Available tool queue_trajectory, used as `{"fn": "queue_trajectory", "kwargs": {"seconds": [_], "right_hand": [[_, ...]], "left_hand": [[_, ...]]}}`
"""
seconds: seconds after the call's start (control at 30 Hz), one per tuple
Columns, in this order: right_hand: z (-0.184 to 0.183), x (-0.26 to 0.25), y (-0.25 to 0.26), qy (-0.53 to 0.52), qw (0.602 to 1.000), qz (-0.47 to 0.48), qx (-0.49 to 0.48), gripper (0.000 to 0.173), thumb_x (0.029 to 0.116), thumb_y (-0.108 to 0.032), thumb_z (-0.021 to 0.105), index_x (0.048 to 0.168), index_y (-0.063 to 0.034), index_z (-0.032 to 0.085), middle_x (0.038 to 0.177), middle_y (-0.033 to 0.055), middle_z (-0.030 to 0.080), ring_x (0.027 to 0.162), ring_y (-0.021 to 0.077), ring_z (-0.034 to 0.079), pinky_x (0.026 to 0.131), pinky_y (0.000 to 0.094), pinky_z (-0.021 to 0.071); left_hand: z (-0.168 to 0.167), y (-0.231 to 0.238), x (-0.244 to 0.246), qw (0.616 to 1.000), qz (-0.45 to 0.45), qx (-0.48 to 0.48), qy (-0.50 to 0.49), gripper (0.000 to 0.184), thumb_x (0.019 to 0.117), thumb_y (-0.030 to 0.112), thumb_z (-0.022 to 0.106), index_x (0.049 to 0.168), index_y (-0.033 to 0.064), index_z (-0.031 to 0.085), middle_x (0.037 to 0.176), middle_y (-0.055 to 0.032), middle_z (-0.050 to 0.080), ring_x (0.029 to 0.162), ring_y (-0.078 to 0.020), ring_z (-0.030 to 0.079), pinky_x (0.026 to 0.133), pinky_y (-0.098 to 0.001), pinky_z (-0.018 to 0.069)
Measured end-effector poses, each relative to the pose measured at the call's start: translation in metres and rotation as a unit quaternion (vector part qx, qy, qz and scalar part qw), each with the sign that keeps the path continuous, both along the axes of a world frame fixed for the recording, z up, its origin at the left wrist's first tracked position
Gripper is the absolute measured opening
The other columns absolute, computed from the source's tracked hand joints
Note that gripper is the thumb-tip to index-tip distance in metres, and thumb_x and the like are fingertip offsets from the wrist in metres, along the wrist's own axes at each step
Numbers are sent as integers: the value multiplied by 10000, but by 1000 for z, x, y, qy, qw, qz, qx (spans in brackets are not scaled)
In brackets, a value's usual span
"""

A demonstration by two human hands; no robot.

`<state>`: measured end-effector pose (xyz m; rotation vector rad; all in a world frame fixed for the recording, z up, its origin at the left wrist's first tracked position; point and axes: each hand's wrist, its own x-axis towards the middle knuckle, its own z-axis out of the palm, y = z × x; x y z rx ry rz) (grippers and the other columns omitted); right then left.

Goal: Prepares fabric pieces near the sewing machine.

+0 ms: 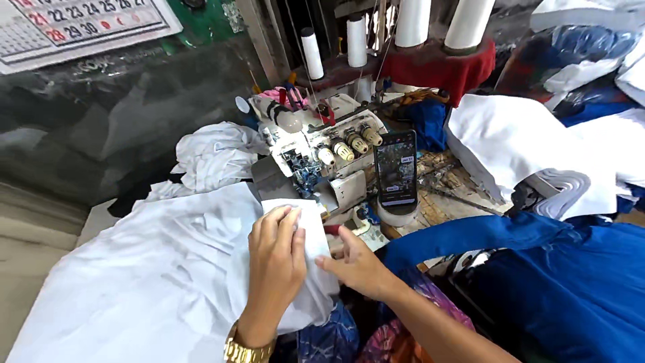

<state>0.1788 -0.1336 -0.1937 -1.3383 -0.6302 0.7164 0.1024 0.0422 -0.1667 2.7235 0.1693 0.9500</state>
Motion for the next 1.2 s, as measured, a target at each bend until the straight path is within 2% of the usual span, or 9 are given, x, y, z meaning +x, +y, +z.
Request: {"fn": "queue_trajectory", "kwargs": {"seconds": [0.17,0.3,0.4,0.5,0.57,0.73,0.87,0.97,1.2], "right_hand": [[-1,-4,-20,24,998,28,46,250,1038,-187,597,1155,24,665,1023,102,724,917,158,707,833,334,600],[6,-6,-31,10,998,38,45,261,1084,-213,499,1159,-2,633,961,83,697,858,141,688,781,322,586],[-2,-8,-38,-15,998,44,33,248,1081,-215,508,1160,-13,629,899,71,692,783,135,683,723,313,589],[-8,-10,-50,-46,997,60,31,238,1068,-213,548,1153,-8,636,967,75,705,849,136,694,759,310,597],[-9,-11,-54,-55,996,62,28,229,1065,-212,555,1141,-13,639,970,70,702,850,129,690,751,301,591],[-4,-11,-56,-40,999,25,23,225,1066,-201,546,1147,-14,641,963,76,712,849,144,702,761,308,598],[-5,-13,-59,-37,998,20,36,230,1065,-195,549,1151,-1,638,978,83,719,876,152,712,800,319,605],[-6,-13,-59,-36,998,23,50,220,1057,-172,559,1158,8,636,984,91,718,897,158,711,824,325,604],[-8,-10,-51,-51,997,28,52,219,1036,-157,604,1164,16,646,1031,99,731,936,178,726,852,348,619]], "left_hand": [[4,-3,-2,1000,23,6,17,470,1063,379,405,1395,131,626,1419,-123,543,1330,-332,475,1067,-548,413],[-5,-15,-3,999,27,-11,23,528,1069,436,364,1449,134,572,1576,-126,444,1519,-357,295,1210,-591,274],[-3,-20,-3,999,34,19,20,499,1066,428,376,1428,168,600,1517,-94,515,1474,-344,369,1167,-602,301],[7,-27,0,997,55,47,18,468,1063,415,403,1391,185,643,1368,-112,587,1294,-348,491,1030,-596,362],[11,-35,5,995,74,63,20,466,1057,431,410,1373,198,659,1323,-129,586,1249,-357,500,1023,-606,347],[11,-49,13,992,84,77,53,494,1058,453,386,1430,219,613,1446,-148,551,1389,-386,432,1082,-639,305],[7,-44,10,996,38,59,64,497,1070,428,378,1470,203,568,1508,-121,507,1467,-340,381,1179,-648,254],[7,-34,5,998,13,43,51,496,1070,412,377,1442,156,582,1520,-86,513,1485,-305,371,1198,-629,250],[12,-23,3,997,28,25,64,502,1063,473,384,1409,197,620,1504,-70,531,1460,-289,404,1165,-627,278]]}}
